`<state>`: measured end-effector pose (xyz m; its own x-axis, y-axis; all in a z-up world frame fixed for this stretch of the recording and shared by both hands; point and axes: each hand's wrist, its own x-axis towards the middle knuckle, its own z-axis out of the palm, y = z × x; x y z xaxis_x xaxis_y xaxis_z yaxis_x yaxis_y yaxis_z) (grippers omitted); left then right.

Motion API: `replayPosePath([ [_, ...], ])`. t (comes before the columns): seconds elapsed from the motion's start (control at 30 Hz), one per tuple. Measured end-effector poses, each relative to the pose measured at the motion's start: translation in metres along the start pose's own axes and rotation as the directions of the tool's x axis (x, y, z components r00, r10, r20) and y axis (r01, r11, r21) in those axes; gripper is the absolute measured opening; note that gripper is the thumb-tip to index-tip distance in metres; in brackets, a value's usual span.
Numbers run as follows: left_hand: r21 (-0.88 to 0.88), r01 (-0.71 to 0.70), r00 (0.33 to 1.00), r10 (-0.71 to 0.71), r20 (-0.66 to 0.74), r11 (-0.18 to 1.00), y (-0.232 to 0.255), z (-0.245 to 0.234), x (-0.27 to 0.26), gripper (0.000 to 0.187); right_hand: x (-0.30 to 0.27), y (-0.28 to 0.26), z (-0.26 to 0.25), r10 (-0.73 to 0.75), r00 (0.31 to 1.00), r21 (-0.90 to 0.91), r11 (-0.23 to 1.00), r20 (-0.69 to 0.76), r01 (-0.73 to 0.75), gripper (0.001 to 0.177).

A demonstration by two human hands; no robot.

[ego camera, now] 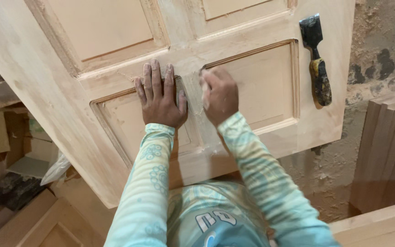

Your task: The person sands a wooden door with a sanding block and uses a scraper to remove excess material from the grooves. They alternate between sanding flat surfaces and scraping recessed areas, moving across different panels of the door.

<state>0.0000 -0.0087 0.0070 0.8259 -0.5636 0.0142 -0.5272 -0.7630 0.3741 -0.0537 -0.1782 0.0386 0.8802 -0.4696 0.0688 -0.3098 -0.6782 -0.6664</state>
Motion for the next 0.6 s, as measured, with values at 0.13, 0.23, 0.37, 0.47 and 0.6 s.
replayPosePath([
  [0.13, -0.004, 0.010, 1.000, -0.010, 0.015, 1.000, 0.002, -0.001, 0.003, 0.064, -0.007, 0.004, 0.000, 0.061, 0.993, 0.009, 0.998, -0.099, -0.060, 0.009],
  [0.23, 0.002, 0.018, 1.000, -0.018, 0.020, 1.000, 0.002, -0.001, 0.000, 0.062, -0.012, 0.009, 0.009, -0.067, 0.997, -0.071, 0.995, -0.026, 0.065, 0.015],
  [0.37, 0.012, 0.016, 1.000, -0.016, 0.024, 1.000, 0.001, 0.000, 0.001, 0.062, -0.008, 0.020, 0.014, -0.038, 0.999, -0.074, 0.997, -0.024, 0.036, 0.007],
  [0.47, 0.010, 0.021, 1.000, -0.021, 0.022, 1.000, 0.001, 0.001, -0.001, 0.061, -0.016, 0.017, 0.012, 0.013, 0.997, -0.068, 0.998, -0.073, -0.018, 0.016],
  [0.6, -0.006, 0.012, 1.000, -0.012, 0.000, 1.000, 0.002, 0.000, 0.000, 0.061, -0.024, 0.003, 0.010, -0.010, 1.000, 0.005, 1.000, 0.003, 0.009, 0.023],
])
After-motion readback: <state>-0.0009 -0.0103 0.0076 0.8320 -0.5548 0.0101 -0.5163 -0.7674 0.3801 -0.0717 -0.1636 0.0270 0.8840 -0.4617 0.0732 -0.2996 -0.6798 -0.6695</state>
